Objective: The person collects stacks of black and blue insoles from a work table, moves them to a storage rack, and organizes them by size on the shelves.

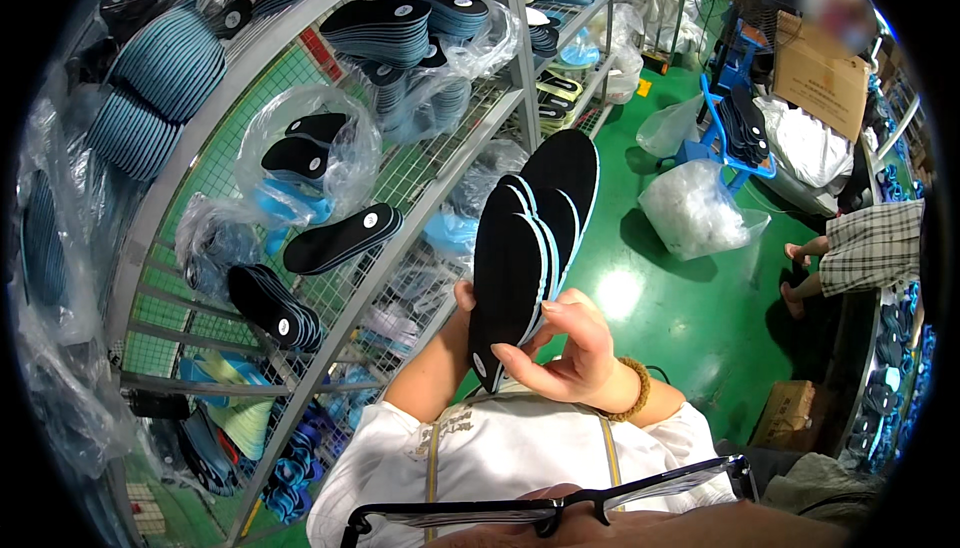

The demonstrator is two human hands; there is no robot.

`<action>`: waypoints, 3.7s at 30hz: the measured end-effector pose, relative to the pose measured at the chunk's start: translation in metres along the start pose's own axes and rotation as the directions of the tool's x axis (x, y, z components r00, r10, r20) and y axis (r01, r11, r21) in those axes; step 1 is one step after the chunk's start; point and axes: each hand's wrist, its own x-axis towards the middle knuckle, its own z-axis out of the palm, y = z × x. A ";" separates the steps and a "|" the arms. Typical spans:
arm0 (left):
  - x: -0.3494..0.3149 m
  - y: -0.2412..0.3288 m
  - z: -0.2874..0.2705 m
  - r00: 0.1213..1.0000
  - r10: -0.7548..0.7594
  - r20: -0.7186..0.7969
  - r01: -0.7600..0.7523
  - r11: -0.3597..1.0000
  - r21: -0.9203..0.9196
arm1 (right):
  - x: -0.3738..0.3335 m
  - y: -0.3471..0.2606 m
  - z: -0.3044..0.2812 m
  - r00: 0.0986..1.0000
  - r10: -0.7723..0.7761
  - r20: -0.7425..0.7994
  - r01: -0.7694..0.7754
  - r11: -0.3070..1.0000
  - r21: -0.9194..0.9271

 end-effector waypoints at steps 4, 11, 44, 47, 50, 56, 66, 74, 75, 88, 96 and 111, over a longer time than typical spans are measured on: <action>-0.002 -0.006 -0.007 0.999 0.028 -0.045 -0.029 1.000 -0.010 | 0.001 0.000 -0.001 1.000 -0.019 0.009 0.019 1.000 -0.001; -0.004 0.003 -0.011 0.967 0.144 0.208 -0.138 0.990 -0.039 | -0.004 0.004 -0.004 0.993 0.051 0.109 -0.054 0.998 0.021; -0.028 0.055 -0.009 0.933 0.300 -0.197 -0.310 0.950 -0.024 | -0.002 0.072 -0.001 0.587 0.801 0.120 -0.632 0.360 0.686; -0.025 0.058 -0.003 0.961 0.242 0.133 -0.227 0.967 -0.119 | 0.004 0.075 -0.017 0.576 0.817 -0.044 -0.525 0.411 0.745; -0.019 0.054 0.018 0.960 0.281 0.017 -0.279 0.957 -0.074 | 0.002 0.076 -0.031 0.666 0.723 -0.184 -0.461 0.593 0.660; -0.024 0.048 0.017 0.986 0.048 -0.157 -0.046 0.999 0.013 | -0.014 0.056 -0.010 0.834 0.539 -0.122 -0.492 0.824 0.281; -0.016 0.033 0.056 0.953 0.229 -0.199 -0.052 0.769 0.637 | -0.010 0.077 -0.022 0.914 0.398 0.077 -0.381 0.908 -0.176; -0.020 0.024 0.054 0.827 0.561 -0.004 -0.213 0.322 0.923 | -0.009 0.065 -0.013 0.852 0.492 0.178 -0.511 0.856 0.080; -0.020 0.023 0.054 0.817 0.576 0.000 -0.215 0.304 0.928 | -0.007 0.064 -0.011 0.853 0.491 0.180 -0.510 0.857 0.080; -0.023 0.021 0.053 0.741 0.671 -0.003 -0.230 0.257 0.939 | 0.008 0.062 -0.003 0.907 0.372 0.197 -0.381 0.924 0.010; -0.024 0.026 0.048 0.733 0.656 0.182 -0.137 -0.120 0.983 | 0.041 0.057 0.005 0.912 0.382 0.149 -0.406 0.893 0.193; -0.035 0.020 0.035 0.704 0.705 0.087 -0.183 0.062 0.981 | 0.045 0.050 0.020 0.909 0.383 0.163 -0.414 0.876 0.248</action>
